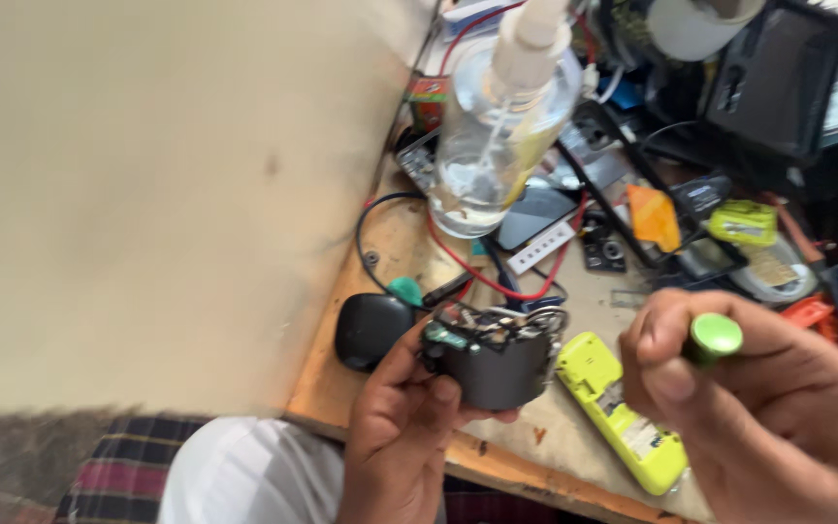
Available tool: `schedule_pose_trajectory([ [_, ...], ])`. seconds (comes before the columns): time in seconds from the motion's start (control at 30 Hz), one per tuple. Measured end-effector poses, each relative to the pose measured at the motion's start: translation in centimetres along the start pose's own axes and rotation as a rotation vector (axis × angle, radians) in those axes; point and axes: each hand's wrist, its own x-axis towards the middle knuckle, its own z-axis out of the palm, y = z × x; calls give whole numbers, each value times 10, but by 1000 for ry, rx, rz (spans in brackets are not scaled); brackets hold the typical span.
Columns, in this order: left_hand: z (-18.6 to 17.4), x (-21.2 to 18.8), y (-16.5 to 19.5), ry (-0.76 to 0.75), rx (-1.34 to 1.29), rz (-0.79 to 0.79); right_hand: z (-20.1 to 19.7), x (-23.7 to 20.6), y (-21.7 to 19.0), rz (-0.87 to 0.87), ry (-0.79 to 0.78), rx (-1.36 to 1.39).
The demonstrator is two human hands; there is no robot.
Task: The person cleans a feature phone board and keypad with a cloth, then fits the motherboard into the yellow housing and presses the covers together. They use a green pry tool on the assembled phone and then handle a small charging jig with clips.
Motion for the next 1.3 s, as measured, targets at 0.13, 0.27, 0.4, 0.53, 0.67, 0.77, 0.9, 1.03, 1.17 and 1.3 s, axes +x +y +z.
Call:
schedule_pose_trajectory([
  [0.13,-9,0,-3,26,18,-26,-10,-13,4,61,-71,232],
  [0.27,-5,2,-1,45,32,-9,-14,-21,4,92,42,77],
  [0.4,21,7,11,141,216,174,-31,-20,1,57,191,-458],
  [0.53,46,13,38,296,668,312,-54,-7,17,34,18,-783],
  [0.67,52,32,51,294,894,388,-57,-5,36,113,-92,-912],
  [0.77,53,41,50,352,1097,349,-50,-4,39,134,-101,-986],
  [0.9,51,45,48,434,1261,287,-38,-1,34,166,-156,-1027],
  [1.03,48,42,45,294,1590,547,-31,-2,34,48,-224,-988],
  [1.17,47,38,39,264,1594,561,-28,-6,34,180,-182,-1116],
  [1.3,52,37,37,247,1723,675,-27,-8,34,171,-126,-1088],
])
